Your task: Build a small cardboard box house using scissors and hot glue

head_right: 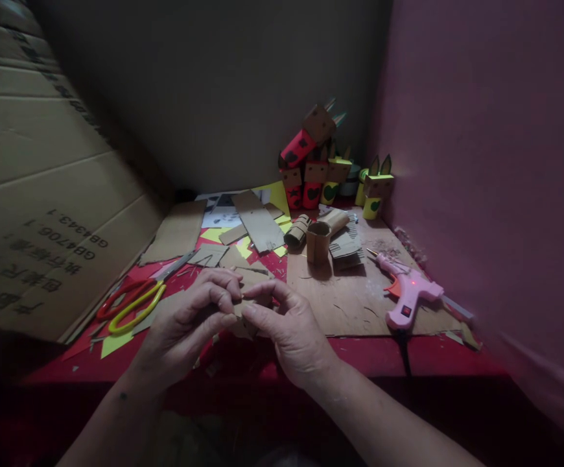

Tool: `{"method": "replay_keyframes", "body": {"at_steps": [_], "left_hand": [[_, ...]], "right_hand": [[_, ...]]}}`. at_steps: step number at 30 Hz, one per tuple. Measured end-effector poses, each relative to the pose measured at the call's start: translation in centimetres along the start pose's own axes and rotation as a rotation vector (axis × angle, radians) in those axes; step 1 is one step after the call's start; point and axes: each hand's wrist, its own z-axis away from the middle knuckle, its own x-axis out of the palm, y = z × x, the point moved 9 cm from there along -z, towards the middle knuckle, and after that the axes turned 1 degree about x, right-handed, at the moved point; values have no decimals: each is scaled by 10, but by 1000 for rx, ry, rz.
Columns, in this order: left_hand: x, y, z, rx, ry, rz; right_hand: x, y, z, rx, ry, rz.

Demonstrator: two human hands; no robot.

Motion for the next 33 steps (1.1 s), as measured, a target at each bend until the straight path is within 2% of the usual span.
{"method": "replay_keyframes", "body": {"at_steps": [13,18,28,33], "left_hand": [[-2,-6,0,-28,9,94],[-3,-11,3,-21,42,182],[-6,-11,4,-28,140,191],[-9,-12,4,-33,141,205]], "right_hand": [[8,3,0,38,-26,-29],[7,1,1,36,-9,-3],[7,1,0,1,-41,-5],[13,1,1,-20,-171,-14]]}}
